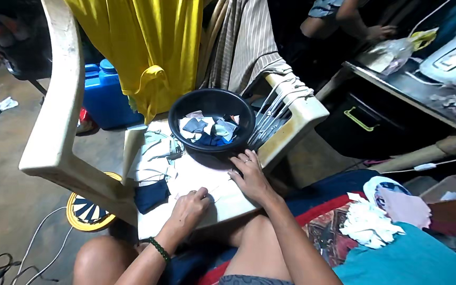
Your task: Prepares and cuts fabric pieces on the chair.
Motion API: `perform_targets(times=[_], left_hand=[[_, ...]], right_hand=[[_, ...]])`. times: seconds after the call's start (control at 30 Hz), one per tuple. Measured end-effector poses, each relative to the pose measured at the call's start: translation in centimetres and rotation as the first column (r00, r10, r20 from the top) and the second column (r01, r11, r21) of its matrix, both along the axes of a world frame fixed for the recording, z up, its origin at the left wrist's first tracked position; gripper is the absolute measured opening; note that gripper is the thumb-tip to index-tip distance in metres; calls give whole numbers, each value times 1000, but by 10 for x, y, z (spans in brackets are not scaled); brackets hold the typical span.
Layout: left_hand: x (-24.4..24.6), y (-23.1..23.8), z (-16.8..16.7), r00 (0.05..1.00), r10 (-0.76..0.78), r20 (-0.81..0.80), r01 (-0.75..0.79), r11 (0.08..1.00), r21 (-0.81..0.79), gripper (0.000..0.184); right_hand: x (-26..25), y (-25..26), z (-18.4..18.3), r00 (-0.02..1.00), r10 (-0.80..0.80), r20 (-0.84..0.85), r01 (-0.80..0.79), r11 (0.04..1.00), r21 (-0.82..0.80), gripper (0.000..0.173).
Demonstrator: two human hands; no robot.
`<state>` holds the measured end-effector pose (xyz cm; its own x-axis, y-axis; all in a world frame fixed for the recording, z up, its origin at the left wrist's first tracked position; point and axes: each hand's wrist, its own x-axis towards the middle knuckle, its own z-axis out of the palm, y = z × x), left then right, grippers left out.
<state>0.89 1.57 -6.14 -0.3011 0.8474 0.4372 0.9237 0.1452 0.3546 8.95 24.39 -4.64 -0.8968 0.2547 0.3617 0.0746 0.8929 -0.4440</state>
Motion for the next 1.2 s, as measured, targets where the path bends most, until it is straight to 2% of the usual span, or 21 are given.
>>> perform_targets(times=[0.07, 0.17, 0.33, 0.43, 0.5, 0.57, 0.63, 0.73, 0.8, 0.9, 1.0, 1.03, 1.07, 1.13, 1.17, 1.2], left_hand=[[3, 1, 2, 1000, -12, 5, 12, 1000, -16, 9], [22, -5, 9, 999, -13, 36, 13, 1000, 1, 8], [56, -9, 1, 998, -43, 38, 38, 992, 122, 9], [61, -4, -5, 999, -46, 26, 43, 991, 123, 10], [61, -2, -6, 998, -53, 45, 48, 993, 106, 10], [56, -2, 2, 988, -39, 147, 26, 996, 88, 11], [43, -6, 19, 958, 62, 280, -89, 992, 85, 13], [8, -13, 33, 906, 204, 370, -257, 961, 101, 20], [-9, -13, 33, 889, 216, 404, -290, 948, 130, 28], [-19, -7, 37, 879, 125, 461, -214, 966, 147, 58], [-25, -4, 51, 817, 86, 570, -129, 991, 35, 83], [-29, -6, 54, 793, 80, 605, -104, 995, 5, 83], [-32, -8, 55, 782, 74, 619, -96, 995, 3, 74], [-35, -12, 53, 796, 65, 602, -102, 994, 27, 35], [-36, -13, 52, 809, 53, 585, -102, 993, 51, 21], [-36, -15, 53, 814, 38, 579, -99, 992, 74, 17]], right_hand=[[8, -15, -5, 992, 12, -128, -19, 998, -52, 33], [28, -38, -6, 973, -18, -228, -10, 992, -123, 26], [53, -65, -10, 980, -161, -113, 129, 959, -251, 29], [45, -68, -3, 965, -260, -34, 243, 934, -261, 34], [35, -71, 7, 955, -294, 36, 292, 910, -296, 31], [26, -71, 11, 947, -316, 52, 316, 896, -311, 28], [20, -71, 7, 947, -322, 5, 309, 902, -301, 25], [17, -69, -5, 944, -293, -151, 240, 925, -295, 21], [15, -68, -9, 934, -215, -286, 117, 939, -324, 19], [14, -71, 0, 930, -37, -366, -122, 908, -401, 20], [12, -77, 11, 923, 104, -369, -281, 839, -466, 23], [11, -80, 13, 917, 133, -377, -317, 815, -484, 22], [9, -83, 15, 911, 142, -388, -340, 793, -506, 21], [8, -92, 16, 917, 89, -390, -321, 744, -586, 19], [10, -95, 17, 937, 58, -344, -281, 708, -647, 28], [14, -98, 19, 962, 38, -271, -226, 669, -708, 44]])
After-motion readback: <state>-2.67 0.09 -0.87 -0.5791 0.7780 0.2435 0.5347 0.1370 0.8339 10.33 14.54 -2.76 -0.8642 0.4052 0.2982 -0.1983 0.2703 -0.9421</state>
